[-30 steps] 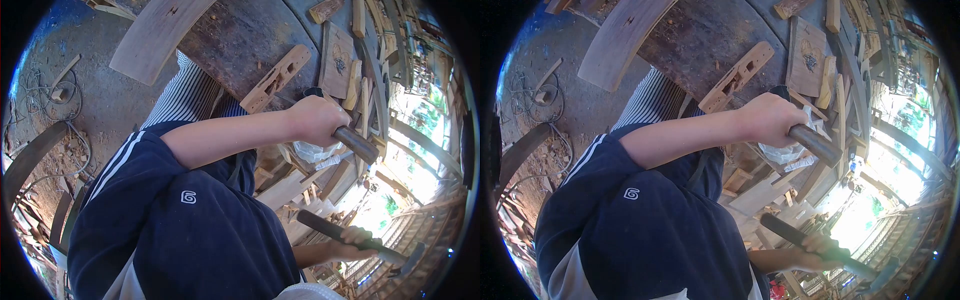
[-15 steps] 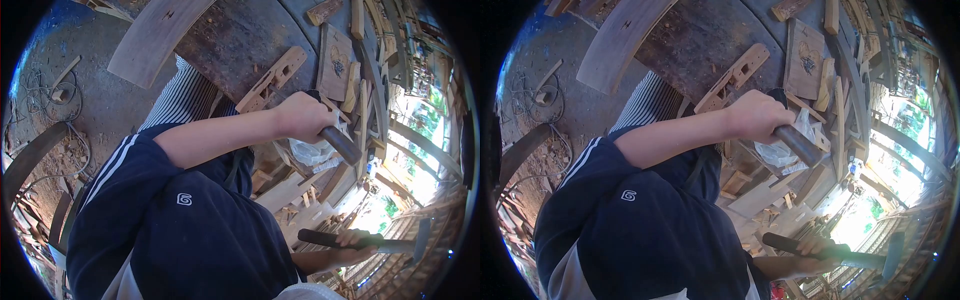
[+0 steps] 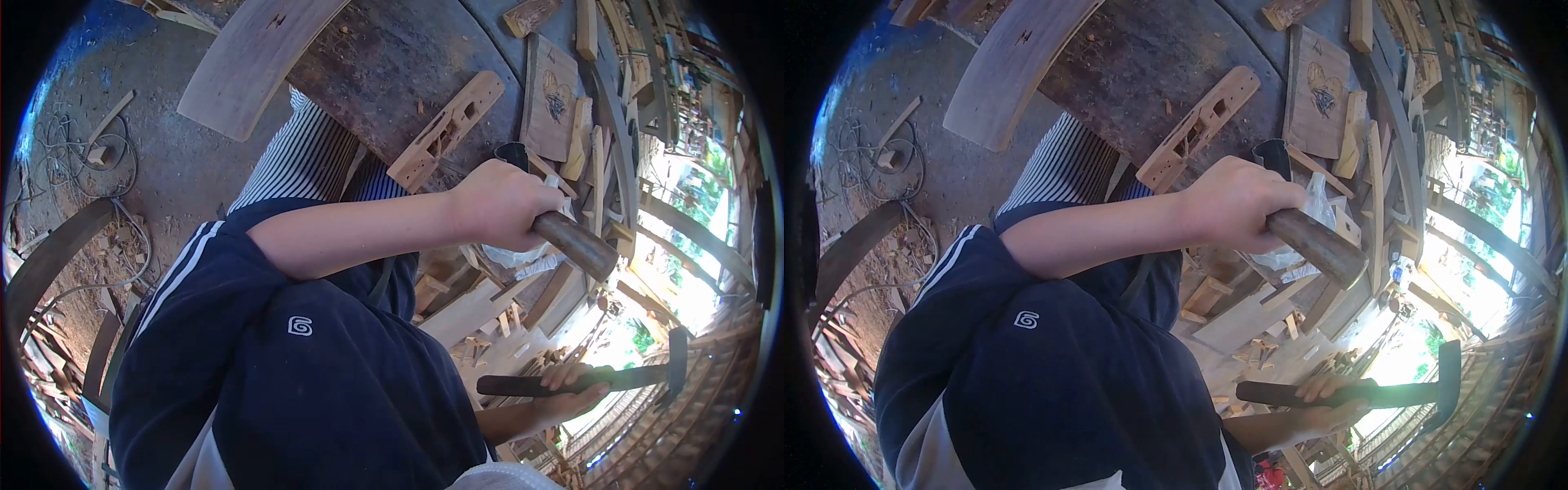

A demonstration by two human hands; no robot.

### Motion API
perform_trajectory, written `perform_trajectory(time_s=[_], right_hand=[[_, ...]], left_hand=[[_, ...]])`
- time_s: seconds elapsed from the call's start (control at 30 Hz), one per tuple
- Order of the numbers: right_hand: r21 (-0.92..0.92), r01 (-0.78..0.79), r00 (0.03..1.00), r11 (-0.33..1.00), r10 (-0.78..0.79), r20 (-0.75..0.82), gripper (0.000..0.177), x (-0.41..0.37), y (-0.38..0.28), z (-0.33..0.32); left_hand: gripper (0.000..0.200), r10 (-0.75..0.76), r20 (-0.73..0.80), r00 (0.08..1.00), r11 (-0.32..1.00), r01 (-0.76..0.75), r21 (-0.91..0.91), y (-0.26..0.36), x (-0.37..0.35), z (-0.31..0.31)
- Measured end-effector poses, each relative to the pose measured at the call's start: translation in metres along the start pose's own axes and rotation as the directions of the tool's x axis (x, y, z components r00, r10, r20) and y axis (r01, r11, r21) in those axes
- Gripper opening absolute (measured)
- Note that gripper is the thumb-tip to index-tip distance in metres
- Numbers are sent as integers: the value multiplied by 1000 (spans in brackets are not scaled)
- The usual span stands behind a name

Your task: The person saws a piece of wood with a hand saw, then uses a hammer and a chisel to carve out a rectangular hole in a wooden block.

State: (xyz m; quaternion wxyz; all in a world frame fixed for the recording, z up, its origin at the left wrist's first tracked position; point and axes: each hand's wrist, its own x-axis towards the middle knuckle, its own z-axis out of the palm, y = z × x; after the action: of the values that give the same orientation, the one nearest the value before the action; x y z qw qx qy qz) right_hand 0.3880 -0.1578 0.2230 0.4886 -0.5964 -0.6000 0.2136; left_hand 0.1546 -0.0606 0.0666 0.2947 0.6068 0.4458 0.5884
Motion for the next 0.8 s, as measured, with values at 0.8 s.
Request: perform_trajectory(time_s=[0.8], right_hand=[[81, -150, 989, 985, 151, -6, 37, -14, 7, 22]], left_hand=[[20, -38, 98, 994, 996, 30, 79, -1, 4, 3]])
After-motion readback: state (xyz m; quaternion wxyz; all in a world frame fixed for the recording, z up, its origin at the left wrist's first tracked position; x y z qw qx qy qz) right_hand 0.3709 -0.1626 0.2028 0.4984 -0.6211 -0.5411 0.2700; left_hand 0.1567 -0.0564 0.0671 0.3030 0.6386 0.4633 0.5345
